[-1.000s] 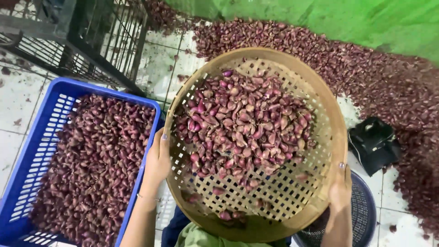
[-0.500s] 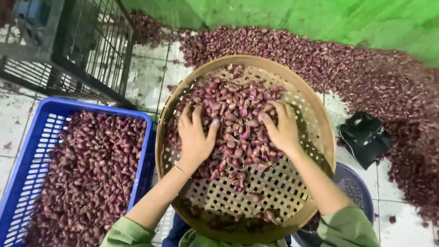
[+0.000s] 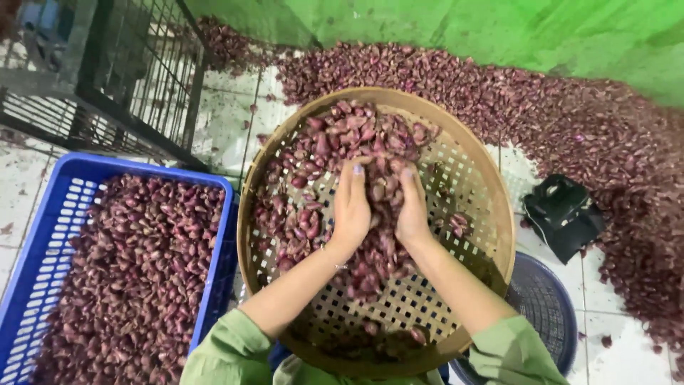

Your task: The person scoops shallots from a pile on the floor into a round woven basket using a black dustpan. They then shake the basket to separate debris and manually sort the shallots, transferring them into a blue plastic crate. The process is repeated multiple times.

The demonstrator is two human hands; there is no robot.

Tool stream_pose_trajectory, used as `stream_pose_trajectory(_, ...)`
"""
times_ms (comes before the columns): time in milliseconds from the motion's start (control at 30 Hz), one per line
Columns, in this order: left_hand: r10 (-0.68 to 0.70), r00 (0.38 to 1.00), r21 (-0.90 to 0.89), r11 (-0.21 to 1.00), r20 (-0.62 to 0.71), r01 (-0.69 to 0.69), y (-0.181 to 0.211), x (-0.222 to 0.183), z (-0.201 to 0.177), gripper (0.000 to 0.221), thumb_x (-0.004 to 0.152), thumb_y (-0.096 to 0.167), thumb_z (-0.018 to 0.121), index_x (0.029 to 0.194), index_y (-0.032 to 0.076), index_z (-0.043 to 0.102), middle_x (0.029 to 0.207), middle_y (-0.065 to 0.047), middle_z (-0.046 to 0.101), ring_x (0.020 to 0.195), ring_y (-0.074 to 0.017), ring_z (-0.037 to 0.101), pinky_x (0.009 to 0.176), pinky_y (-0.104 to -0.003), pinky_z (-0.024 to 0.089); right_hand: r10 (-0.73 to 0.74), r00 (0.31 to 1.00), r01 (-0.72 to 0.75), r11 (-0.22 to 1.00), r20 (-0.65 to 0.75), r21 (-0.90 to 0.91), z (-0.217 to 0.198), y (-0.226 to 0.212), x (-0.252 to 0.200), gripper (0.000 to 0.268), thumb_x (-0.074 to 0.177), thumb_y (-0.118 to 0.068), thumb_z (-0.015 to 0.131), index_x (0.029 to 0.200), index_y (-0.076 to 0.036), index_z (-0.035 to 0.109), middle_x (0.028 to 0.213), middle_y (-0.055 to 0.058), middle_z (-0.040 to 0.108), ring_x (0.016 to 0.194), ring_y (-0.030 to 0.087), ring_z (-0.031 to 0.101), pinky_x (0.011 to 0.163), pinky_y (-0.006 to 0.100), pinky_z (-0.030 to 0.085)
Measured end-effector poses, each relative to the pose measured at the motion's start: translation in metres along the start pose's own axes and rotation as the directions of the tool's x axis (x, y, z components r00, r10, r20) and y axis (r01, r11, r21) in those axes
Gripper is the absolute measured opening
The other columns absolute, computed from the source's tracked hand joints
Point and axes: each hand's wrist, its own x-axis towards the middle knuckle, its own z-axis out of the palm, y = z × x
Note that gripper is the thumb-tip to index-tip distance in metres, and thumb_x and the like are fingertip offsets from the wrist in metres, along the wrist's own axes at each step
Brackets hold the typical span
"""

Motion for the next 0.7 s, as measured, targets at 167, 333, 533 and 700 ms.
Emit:
stream_pose_trajectory(167,-0.248,0.969,-0.607,0.768,0.007,0.201,-0.022,0.006,0.001,0.045,0.112,0.04,0.032,0.124,0.01,0.063,0.121,-0.015,0.071,0.109,-0.0232,0.067,0.1,-0.038,0.053,0.446,0.891,-0.397,0.672,0.087,0.626,0.004,-0.026,0.006,0.054,0.09,-0.068,0.056,0.099,-0.016,0.069,0.085,0.007,0.071,0.062,0.024,0.073,0.033,0.027,0.041)
stream_pose_trajectory(333,-0.383,0.913,-0.853,0.421,0.141,0.308,0.004,0.001,-0.005,0.054,0.107,0.046,0.039,0.13,0.001,0.059,0.131,-0.028,0.064,0.13,-0.038,0.058,0.108,-0.046,0.049,0.436,0.899,-0.276,0.472,0.051,0.837,0.01,-0.033,0.003,0.037,0.095,-0.042,0.062,0.093,-0.005,0.069,0.103,0.014,0.071,0.102,0.035,0.068,0.093,0.051,0.056)
stream_pose_trajectory(533,-0.207,0.943,-0.907,0.282,0.26,0.312,0.023,0.014,-0.022,0.08,0.1,0.063,0.044,0.14,-0.005,0.054,0.143,-0.036,0.051,0.14,-0.0435,0.047,0.116,-0.049,0.042,0.285,0.947,-0.254,0.399,0.144,0.881,-0.032,-0.041,0.016,0.023,0.087,-0.028,0.062,0.086,-0.007,0.072,0.107,0.013,0.072,0.112,0.035,0.066,0.098,0.053,0.052)
stream_pose_trajectory(700,-0.014,0.957,-0.86,0.435,0.289,0.266,0.036,0.032,-0.037,0.088,0.101,0.069,0.033,0.141,-0.006,0.055,0.144,-0.032,0.053,0.141,-0.0389,0.048,0.116,-0.046,0.044,-0.032,0.972,-0.192,0.464,0.233,0.865,-0.061,-0.066,0.021,0.034,0.094,-0.026,0.049,0.096,-0.006,0.076,0.116,0.022,0.072,0.11,0.043,0.068,0.094,0.053,0.057)
